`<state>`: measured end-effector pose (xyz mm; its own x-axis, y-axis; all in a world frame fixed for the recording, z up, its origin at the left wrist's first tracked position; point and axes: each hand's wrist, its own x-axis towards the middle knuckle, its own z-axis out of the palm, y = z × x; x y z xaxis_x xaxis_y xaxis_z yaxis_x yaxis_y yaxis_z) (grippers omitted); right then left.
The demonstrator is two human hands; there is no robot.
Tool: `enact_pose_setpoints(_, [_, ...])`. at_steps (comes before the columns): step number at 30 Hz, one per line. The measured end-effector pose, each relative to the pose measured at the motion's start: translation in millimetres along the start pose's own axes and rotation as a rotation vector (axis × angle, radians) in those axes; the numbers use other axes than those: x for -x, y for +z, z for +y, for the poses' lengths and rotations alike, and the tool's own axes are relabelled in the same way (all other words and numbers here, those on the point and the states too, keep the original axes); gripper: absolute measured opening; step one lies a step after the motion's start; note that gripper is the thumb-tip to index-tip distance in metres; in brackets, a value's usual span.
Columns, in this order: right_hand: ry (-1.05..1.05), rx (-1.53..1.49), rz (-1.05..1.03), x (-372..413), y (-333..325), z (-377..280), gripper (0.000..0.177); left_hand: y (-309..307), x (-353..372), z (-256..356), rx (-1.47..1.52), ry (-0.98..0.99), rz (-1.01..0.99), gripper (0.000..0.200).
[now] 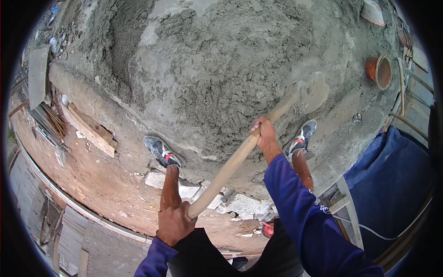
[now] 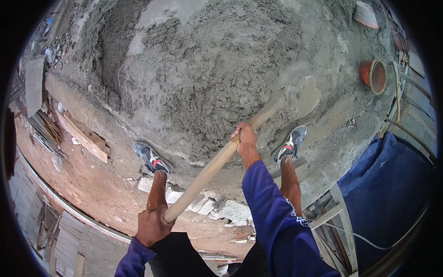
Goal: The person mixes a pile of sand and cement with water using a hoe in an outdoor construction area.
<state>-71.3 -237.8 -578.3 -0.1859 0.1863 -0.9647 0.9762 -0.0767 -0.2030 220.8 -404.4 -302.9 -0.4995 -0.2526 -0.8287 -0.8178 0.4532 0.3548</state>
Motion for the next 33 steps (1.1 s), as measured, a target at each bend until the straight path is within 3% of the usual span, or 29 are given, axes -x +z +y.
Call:
enact_pose_setpoints(5, [-0.009,-0.187,-0.043,150,53,118,0.014,-24,18,-245,-0.154,0.082,0.009,0.023])
enact_pose_setpoints(8, [-0.155,-0.117,0.005,260,64,136,0.013,-26,57,-296,-0.092,0.086,0.050,0.027])
enact_pose_setpoints(11, [-0.151,-0.078,0.041,332,52,145,0.011,-52,136,-274,-0.043,0.072,0.080,0.027])
enact_pose_setpoints(12, [-0.142,-0.076,0.049,338,56,147,0.011,-61,165,-259,-0.035,0.046,0.128,0.036])
enact_pose_setpoints(15, [-0.040,0.043,-0.063,304,72,157,0.014,-54,212,-236,-0.057,-0.101,0.119,0.025])
enact_pose_setpoints(18, [0.167,0.101,-0.047,131,126,151,0.016,-16,110,-174,-0.079,-0.335,0.179,0.015])
enact_pose_setpoints(21, [0.026,0.290,0.020,44,160,99,0.009,17,27,-111,0.007,-0.457,0.178,0.022])
enact_pose_setpoints(25, [-0.151,0.300,-0.026,38,126,-13,0.006,53,-27,-37,0.086,-0.337,0.048,0.022])
enact_pose_setpoints(29, [-0.308,0.431,0.037,19,102,-103,0.005,103,-71,40,0.247,-0.243,0.138,0.023])
enact_pose_setpoints(33, [-0.654,0.475,0.000,40,85,-203,0.007,126,-111,106,0.494,-0.058,0.108,0.028])
